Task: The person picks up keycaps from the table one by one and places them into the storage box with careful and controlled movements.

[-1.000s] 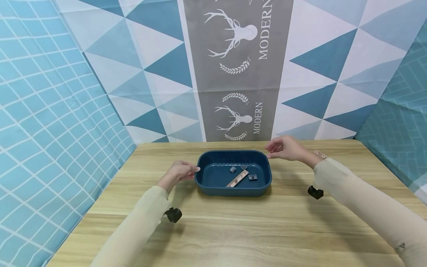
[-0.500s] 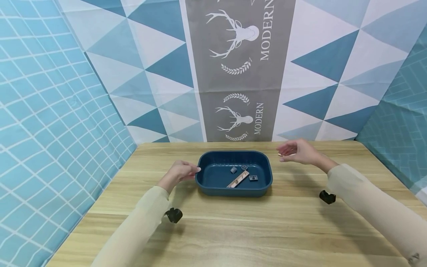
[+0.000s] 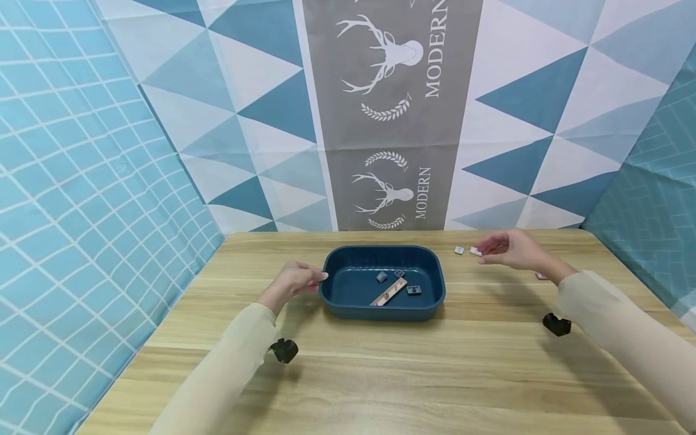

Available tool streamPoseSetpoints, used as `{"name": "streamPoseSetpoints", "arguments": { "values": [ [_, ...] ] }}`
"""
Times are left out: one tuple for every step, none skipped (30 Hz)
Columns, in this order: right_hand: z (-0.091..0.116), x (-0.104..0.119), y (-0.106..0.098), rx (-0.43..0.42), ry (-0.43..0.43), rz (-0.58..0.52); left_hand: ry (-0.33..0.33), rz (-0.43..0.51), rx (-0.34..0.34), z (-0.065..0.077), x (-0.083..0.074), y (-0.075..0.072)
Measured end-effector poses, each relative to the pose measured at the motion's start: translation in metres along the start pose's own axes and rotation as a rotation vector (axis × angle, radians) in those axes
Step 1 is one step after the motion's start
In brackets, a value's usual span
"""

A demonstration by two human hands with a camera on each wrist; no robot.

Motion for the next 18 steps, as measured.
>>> {"name": "streamPoseSetpoints", "arguments": {
  "values": [
    [0.001,-0.003,-0.001,-0.004,0.010,0.008,-0.001,0.001,-0.001,0.000,0.000,0.000],
    [0.002,-0.005,-0.002,-0.009,0.018,0.014,-0.002,0.001,-0.001,0.001,0.000,0.000],
    [0.003,-0.007,-0.003,-0.015,0.023,0.019,0.001,0.000,-0.001,0.001,0.000,0.000],
    [0.004,-0.009,-0.005,-0.020,0.026,0.019,0.001,-0.001,-0.001,0.001,0.000,0.000],
    [0.005,-0.010,-0.005,-0.023,0.024,0.018,0.003,-0.003,-0.001,0.001,0.000,0.001],
    [0.006,-0.011,-0.006,-0.027,0.016,0.017,0.003,-0.002,-0.001,0.001,0.000,0.001],
    [0.007,-0.012,-0.007,-0.029,0.008,0.013,0.005,-0.004,-0.001,0.001,0.000,0.001],
    [0.008,-0.012,-0.008,-0.032,0.000,0.007,0.006,-0.004,-0.001,0.001,0.000,0.000],
    [0.009,-0.013,-0.008,-0.034,-0.007,0.001,0.008,-0.005,-0.001,0.001,0.000,0.000],
    [0.010,-0.013,-0.009,-0.037,-0.011,-0.006,0.006,-0.004,-0.002,0.001,0.000,0.000],
    [0.011,-0.013,-0.009,-0.040,-0.018,-0.008,0.006,-0.005,-0.002,0.000,0.000,0.000],
    [0.012,-0.013,-0.010,-0.042,-0.023,-0.009,0.006,-0.005,-0.002,0.000,0.000,0.000],
    [0.012,-0.014,-0.010,-0.043,-0.023,-0.012,0.007,-0.005,-0.001,0.001,0.000,0.000],
    [0.013,-0.014,-0.011,-0.044,-0.022,-0.010,0.007,-0.004,-0.001,0.001,0.000,0.000],
    [0.013,-0.015,-0.011,-0.045,-0.022,-0.008,0.007,-0.002,0.000,0.001,0.000,0.000],
    [0.014,-0.015,-0.012,-0.046,-0.019,-0.004,0.007,-0.002,0.000,0.001,0.000,-0.001],
    [0.014,-0.015,-0.012,-0.045,-0.019,0.000,0.006,-0.001,0.000,0.001,-0.001,-0.001],
    [0.014,-0.016,-0.012,-0.045,-0.019,0.004,0.007,0.000,0.000,0.001,-0.001,-0.001]
  ]
}}
Point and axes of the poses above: each hand's wrist, its own z-axis away from the middle knuckle, its own y-axis out of the palm, x = y × z, the point moved 5 cm from there along -z, towards the middle knuckle
